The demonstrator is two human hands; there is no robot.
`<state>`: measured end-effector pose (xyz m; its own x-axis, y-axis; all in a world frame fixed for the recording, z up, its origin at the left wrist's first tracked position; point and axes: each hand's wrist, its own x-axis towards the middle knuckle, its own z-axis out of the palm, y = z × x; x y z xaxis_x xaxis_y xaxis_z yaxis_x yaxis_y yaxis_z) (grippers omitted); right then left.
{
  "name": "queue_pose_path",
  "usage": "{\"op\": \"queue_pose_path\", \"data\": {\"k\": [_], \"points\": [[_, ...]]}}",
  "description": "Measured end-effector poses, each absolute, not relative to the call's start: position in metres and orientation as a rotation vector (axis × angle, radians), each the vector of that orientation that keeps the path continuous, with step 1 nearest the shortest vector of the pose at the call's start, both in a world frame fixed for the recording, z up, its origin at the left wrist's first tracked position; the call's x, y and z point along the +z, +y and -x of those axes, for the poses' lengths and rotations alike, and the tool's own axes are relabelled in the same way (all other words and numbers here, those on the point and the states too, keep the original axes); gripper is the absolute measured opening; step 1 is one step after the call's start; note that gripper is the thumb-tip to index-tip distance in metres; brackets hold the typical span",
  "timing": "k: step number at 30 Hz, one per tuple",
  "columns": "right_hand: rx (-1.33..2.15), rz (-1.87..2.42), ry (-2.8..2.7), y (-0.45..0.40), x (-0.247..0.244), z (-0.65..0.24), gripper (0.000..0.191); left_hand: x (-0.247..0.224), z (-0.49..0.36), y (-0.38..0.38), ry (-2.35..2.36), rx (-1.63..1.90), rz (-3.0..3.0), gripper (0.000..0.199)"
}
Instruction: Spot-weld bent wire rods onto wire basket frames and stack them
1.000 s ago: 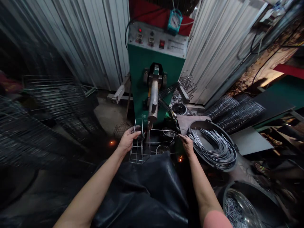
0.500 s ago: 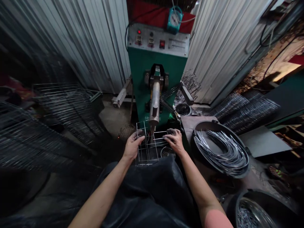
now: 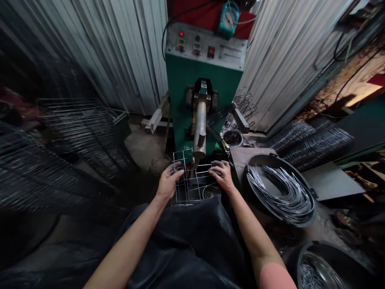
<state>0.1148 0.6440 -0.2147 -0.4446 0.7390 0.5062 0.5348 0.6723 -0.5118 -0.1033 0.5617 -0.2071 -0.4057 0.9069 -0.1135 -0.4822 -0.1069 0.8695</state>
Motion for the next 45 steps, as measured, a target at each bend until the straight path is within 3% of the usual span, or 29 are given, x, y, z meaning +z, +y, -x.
{"op": "queue_pose_path", "data": {"k": [24,45], "points": [[0.397,0.919,-2.182,0.664,-0.206,-0.108,0.016,-0.216,0.111,0.579,1.016,1.771,-0.560,0.043],[0.358,0.982,-2.203,0.661,-0.204,-0.105,0.007,-0.210,0.114,0.580,1.027,1.669,-0.463,0.055]]}}
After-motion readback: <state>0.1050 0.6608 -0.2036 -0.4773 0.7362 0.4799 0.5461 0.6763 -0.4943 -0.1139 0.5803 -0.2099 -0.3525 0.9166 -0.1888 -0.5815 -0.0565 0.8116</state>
